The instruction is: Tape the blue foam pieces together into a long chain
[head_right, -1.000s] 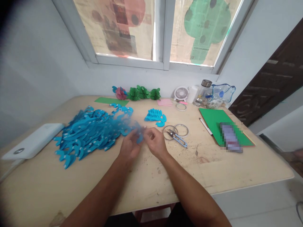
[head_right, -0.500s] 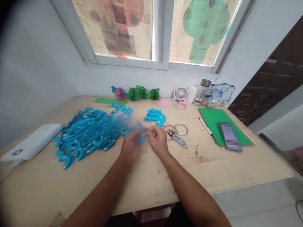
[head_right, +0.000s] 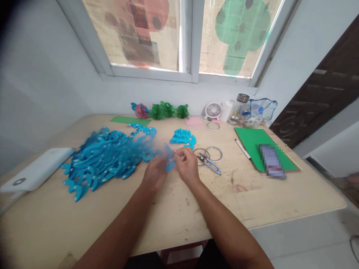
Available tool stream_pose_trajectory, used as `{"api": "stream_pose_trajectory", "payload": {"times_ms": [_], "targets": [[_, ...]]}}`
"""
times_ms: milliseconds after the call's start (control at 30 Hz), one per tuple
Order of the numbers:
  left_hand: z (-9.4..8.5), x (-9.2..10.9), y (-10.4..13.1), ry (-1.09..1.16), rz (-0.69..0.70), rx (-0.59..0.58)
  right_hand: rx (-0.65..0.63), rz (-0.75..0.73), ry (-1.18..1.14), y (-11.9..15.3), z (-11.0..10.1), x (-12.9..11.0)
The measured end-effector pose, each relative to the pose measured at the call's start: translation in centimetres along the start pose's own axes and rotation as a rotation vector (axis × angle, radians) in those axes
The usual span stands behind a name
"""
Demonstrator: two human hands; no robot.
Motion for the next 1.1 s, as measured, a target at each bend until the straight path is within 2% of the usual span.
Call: {"api": "stream_pose_trajectory", "payload": {"times_ms": [400, 1100], "targets": [[-0.96, -0.18, -0.49, -0.083, 0.019, 0.047, 0.0, -0.007, 0.0, -0.04, -0.09, -0.22], [-0.83, -0.44, -0.5, -0.077, -0.01, 0.02, 0.028, 0.011, 0.002, -0.04, -0.24, -0.02]]}}
Point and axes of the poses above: each hand's wrist, its own y-axis away from the middle knuckle, its own z-axis out of the palm, x = y × z, the point moved 7 cm from there along -y, towards the middle knuckle, and after that the axes turned 15 degrees about y, right-handed, at the moved point
